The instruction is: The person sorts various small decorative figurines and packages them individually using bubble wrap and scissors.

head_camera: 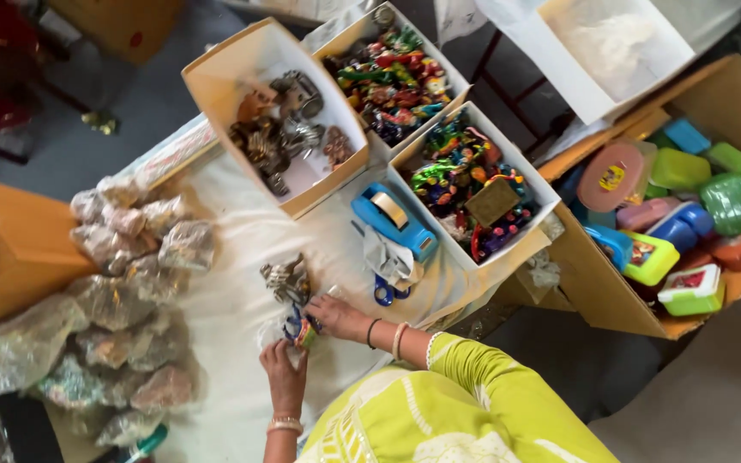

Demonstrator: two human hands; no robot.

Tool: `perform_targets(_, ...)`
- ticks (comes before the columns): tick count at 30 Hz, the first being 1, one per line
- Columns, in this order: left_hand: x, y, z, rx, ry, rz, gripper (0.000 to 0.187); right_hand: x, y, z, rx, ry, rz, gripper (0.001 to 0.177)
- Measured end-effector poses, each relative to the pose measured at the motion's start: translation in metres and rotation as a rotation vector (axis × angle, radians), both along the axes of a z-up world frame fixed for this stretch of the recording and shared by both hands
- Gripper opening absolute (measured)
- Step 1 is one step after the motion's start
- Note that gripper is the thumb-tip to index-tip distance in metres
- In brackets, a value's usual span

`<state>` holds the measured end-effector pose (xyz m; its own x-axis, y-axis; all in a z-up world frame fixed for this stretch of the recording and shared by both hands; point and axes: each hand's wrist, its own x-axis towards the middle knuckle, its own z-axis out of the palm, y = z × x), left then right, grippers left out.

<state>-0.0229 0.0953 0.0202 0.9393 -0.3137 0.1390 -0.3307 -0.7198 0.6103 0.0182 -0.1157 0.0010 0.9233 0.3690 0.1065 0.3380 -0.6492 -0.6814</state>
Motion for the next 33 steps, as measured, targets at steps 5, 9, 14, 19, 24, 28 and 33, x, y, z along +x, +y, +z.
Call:
perform_targets(5,-0.005,0.015,-0.01,0.002,-0.041,0.092,0.069,-0.002,-0.011,0.024,0.268,0.117,-0.063,0.052)
perform_targets(9,-0.005,0.019,-0.018,0.139,-0.057,0.032,0.066,-0.003,-0.05,0.061,0.314,0.108,-0.106,0.05)
perform_targets(14,-0.005,0.019,-0.023,0.25,-0.078,0.019,0.061,-0.005,-0.127,0.101,0.412,0.017,-0.5,0.049)
perform_targets(19,-0.005,0.021,-0.03,0.273,-0.093,0.022,0.06,0.002,-0.236,0.125,0.324,-0.242,-0.936,0.052)
perform_targets(24,-0.005,0.021,-0.034,0.303,-0.109,0.03,0.06,0.027,-0.332,0.125,0.047,-0.389,-1.184,0.055)
perform_targets(28,-0.006,0.022,-0.037,0.294,-0.134,0.039,0.059,0.043,-0.38,0.1,-0.236,-0.266,-1.278,0.054)
perform_targets(33,-0.005,0.025,-0.044,0.291,-0.159,0.042,0.059,0.056,-0.394,0.088,-0.36,-0.134,-1.316,0.052)
